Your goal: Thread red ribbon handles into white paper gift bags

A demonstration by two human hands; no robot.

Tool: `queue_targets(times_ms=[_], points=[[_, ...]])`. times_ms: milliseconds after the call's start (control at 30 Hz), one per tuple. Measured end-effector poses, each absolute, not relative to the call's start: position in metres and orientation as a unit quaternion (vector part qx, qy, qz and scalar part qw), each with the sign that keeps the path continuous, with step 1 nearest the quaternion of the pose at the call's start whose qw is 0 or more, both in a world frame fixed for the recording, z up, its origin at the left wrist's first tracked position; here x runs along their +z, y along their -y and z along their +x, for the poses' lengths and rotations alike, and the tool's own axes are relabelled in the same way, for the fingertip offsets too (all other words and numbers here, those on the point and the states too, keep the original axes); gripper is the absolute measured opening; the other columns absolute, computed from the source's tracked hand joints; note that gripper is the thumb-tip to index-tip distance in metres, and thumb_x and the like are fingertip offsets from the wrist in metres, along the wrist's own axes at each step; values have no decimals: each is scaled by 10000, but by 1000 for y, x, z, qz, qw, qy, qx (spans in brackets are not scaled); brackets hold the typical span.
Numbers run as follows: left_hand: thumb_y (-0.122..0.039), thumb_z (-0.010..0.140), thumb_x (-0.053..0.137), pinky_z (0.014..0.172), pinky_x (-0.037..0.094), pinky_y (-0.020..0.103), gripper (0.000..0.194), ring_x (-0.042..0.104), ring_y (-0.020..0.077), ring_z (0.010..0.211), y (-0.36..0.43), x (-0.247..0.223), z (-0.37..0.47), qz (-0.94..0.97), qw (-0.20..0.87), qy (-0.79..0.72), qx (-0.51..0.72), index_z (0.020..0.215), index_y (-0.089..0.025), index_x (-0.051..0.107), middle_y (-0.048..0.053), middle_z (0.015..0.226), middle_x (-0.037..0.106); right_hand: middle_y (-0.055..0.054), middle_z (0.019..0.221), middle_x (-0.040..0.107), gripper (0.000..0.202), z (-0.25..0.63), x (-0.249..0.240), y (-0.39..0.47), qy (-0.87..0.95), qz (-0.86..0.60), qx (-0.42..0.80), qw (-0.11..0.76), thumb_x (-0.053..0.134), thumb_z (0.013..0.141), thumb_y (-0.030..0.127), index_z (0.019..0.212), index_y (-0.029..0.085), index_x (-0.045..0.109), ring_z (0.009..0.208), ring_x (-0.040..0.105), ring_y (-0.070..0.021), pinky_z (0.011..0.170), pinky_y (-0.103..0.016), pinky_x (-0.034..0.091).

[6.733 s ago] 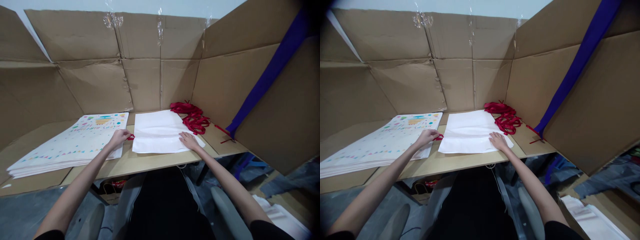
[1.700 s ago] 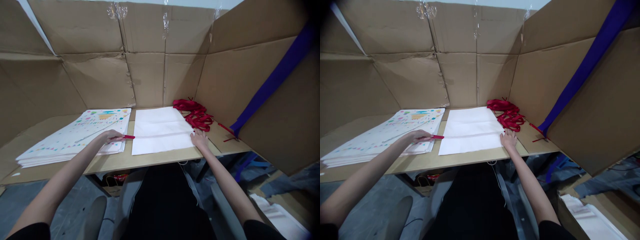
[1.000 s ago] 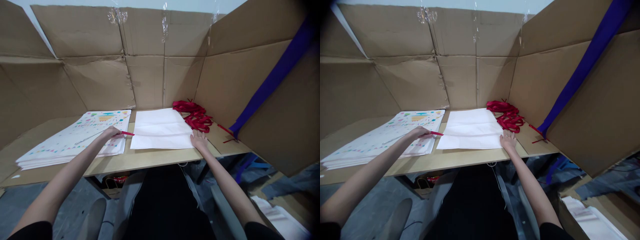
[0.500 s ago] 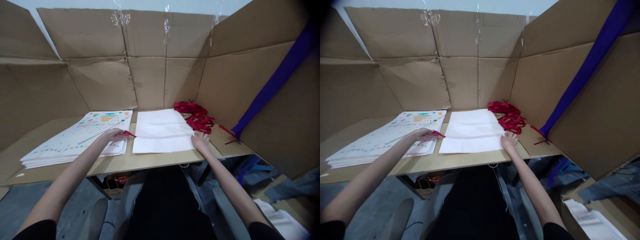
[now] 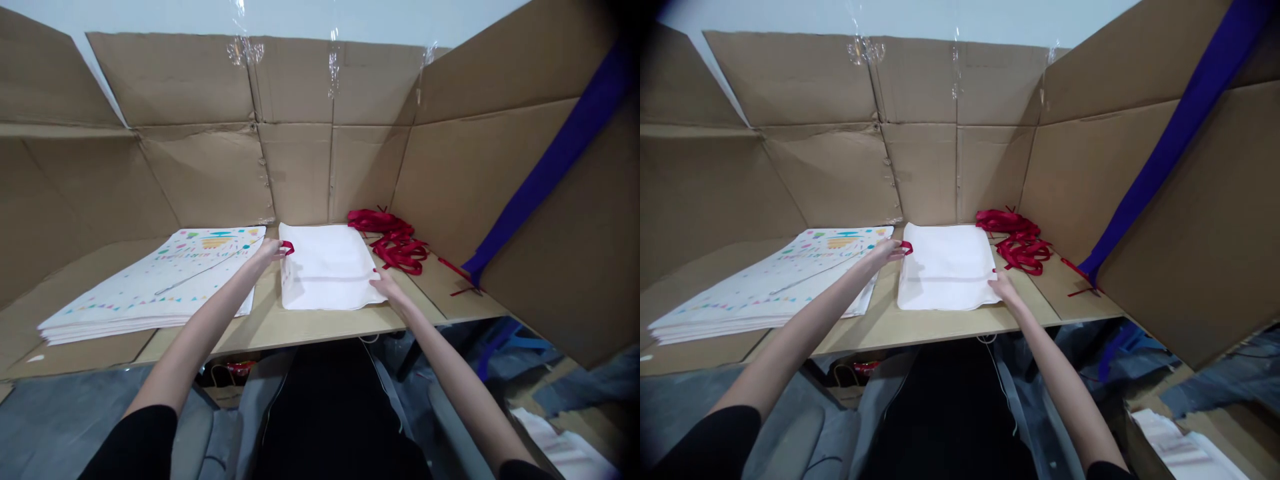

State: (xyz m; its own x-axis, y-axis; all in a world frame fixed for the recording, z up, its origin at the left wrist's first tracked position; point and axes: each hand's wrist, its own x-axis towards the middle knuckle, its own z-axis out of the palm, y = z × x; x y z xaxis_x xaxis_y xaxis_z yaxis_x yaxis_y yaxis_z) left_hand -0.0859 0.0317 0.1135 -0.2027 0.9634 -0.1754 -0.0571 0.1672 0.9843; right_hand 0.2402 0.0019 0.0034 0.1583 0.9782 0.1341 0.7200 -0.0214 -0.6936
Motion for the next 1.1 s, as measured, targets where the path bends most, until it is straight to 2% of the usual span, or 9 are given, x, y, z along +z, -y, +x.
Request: queue_targets(times_ms=[167,300,433,533,700,867,967,1033,1100], points=[[-49,704,539,660,506,268,77,608,142,638,-25,167,-74,451,462,-562,517,720,-116,572,52,672,616,-108,1223,593,514,198,-7,17,586,-666,258,383,458,792,160,1305,121,466,1117,554,-205,971,-303,414],[-64,748,481,730,527,379,88,639,189,745,0,212,-98,506,410,-519,554,748,-93,564,99,830,650,-88,1222,587,493,167,-9,34,579,-644,294,405,454,805,193,1296,154,453,1126,547,-208,969,-300,419],[-48,774,461,825,507,490,82,634,195,825,29,242,-148,474,408,-497,602,780,-87,533,116,989,636,-81,1219,588,473,143,-7,44,582,-632,312,405,446,811,206,1283,181,447,1109,558,-212,948,-315,438],[-51,801,448,880,474,519,105,616,199,871,48,249,-191,453,386,-516,616,827,-64,549,130,970,629,-89,1228,582,466,127,-6,48,584,-622,324,407,443,814,207,1278,167,442,1109,557,-199,937,-290,445],[-44,851,367,908,443,524,160,602,185,815,67,226,-258,357,385,-603,600,783,-106,498,81,793,601,-93,1221,583,452,104,-5,46,581,-607,350,415,450,814,198,1265,175,444,1097,561,-201,940,-308,445],[-90,860,364,895,424,557,135,602,254,874,77,176,-312,227,416,-653,591,757,-138,436,76,826,566,-104,1185,597,462,89,-7,36,539,-577,414,453,521,760,170,1220,164,481,1053,583,-209,901,-313,469],[-187,898,370,805,483,502,133,591,293,936,78,150,-334,194,474,-655,555,798,-135,441,108,895,570,-102,1077,646,456,87,-2,31,460,-532,524,480,557,715,140,1167,151,502,886,643,-197,748,-284,526],[-269,903,431,751,516,430,159,595,282,933,77,138,-340,184,507,-649,537,850,-123,465,122,917,579,-95,939,682,335,89,3,27,413,-483,604,481,542,715,120,1050,132,556,759,655,-185,658,-265,534],[-228,874,514,726,532,337,124,614,230,876,75,130,-338,189,514,-645,533,892,-106,493,120,906,599,-94,793,689,177,92,9,22,386,-447,656,470,520,721,100,879,114,598,667,646,-180,610,-258,532]])
